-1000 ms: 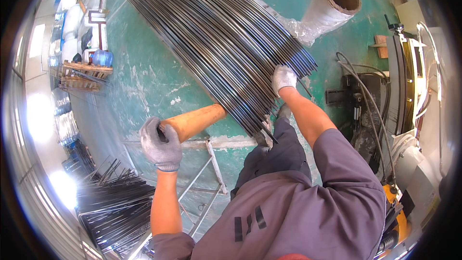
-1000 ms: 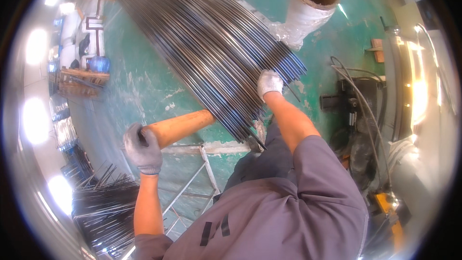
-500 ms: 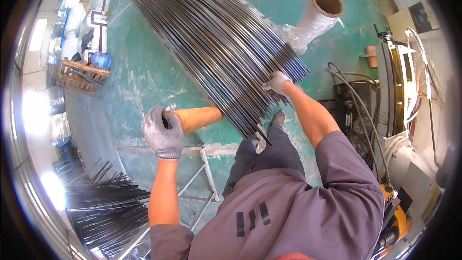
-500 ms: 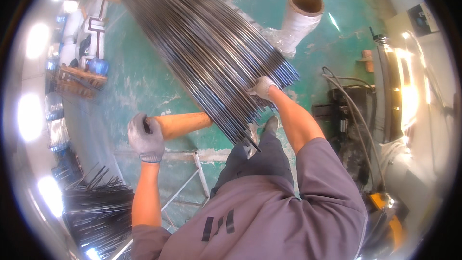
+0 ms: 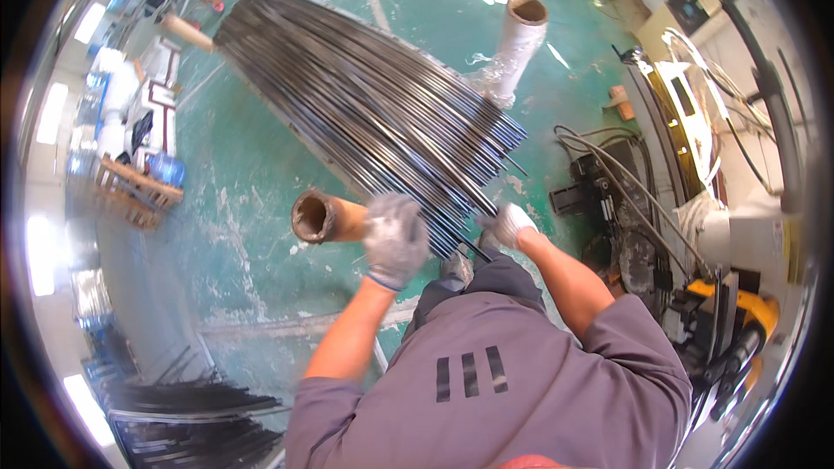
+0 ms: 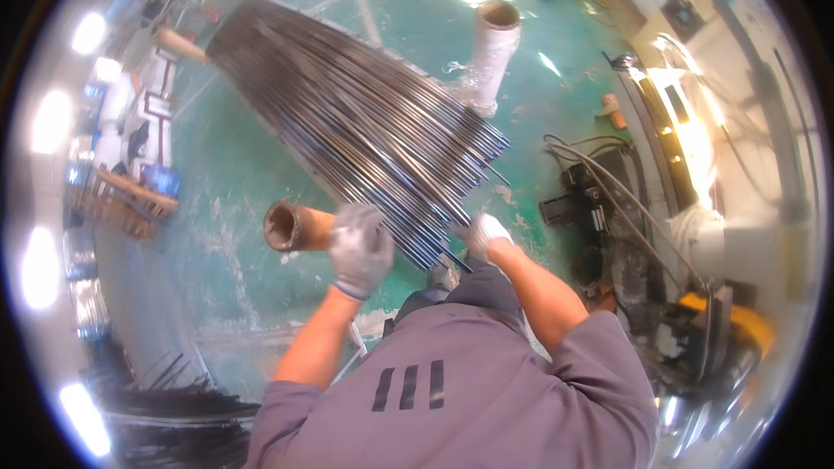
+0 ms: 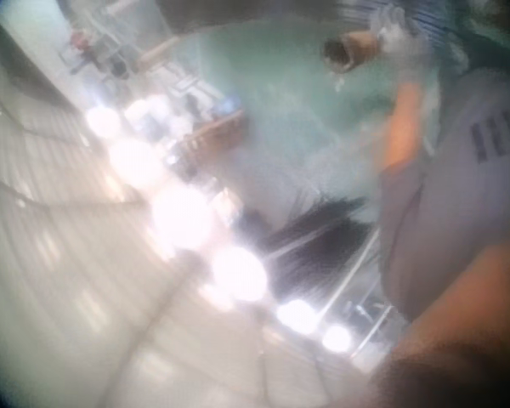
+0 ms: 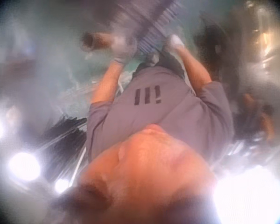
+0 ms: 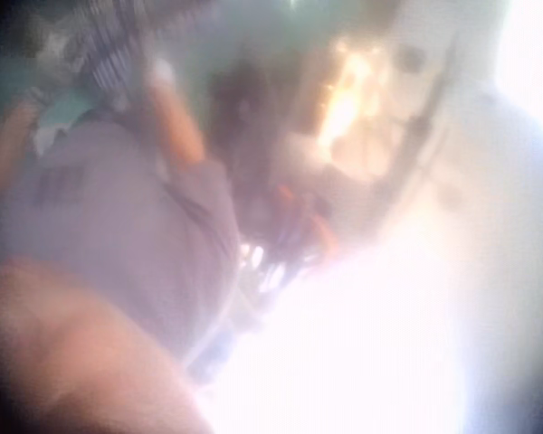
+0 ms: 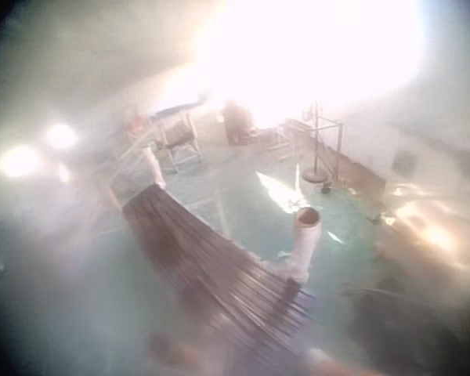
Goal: The person picks up a bundle of metal rods from a rack, carries them to a machine, and feeds them into the rollers. They walk back to retrieve more rods and repeat the action.
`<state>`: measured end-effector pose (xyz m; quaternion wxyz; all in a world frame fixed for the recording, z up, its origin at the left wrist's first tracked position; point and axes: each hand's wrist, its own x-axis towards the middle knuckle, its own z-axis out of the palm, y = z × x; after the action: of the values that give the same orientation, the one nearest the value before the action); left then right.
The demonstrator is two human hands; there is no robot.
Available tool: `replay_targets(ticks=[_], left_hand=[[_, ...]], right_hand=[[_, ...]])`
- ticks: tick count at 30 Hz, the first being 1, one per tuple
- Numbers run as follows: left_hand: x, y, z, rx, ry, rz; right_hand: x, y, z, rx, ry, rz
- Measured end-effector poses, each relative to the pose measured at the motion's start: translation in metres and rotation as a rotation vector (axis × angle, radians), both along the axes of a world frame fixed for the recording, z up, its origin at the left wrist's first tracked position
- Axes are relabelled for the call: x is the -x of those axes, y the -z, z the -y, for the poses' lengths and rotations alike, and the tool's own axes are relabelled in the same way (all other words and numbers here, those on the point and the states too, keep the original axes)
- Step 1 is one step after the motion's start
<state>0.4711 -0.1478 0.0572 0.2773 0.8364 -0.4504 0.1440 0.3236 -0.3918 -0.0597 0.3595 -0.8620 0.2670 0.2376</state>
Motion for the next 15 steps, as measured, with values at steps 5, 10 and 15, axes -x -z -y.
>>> replay_targets(ticks=[5, 10, 15], left_hand=[[0.009, 0.129, 0.031, 0.229, -0.277, -1.356], [-0.032, 0.18, 0.054, 0.833, -0.242, -2.292], [0.02, 0.151, 0.072, 0.671, -0.21, -2.273]], right_hand=[[0.187, -0.069, -0.06, -0.009, 0.301, -0.32], [0.359, -0.132, -0.15, 0.372, 0.501, -0.466], [0.403, -0.102, -0.2, 0.781, 0.696, -0.174]])
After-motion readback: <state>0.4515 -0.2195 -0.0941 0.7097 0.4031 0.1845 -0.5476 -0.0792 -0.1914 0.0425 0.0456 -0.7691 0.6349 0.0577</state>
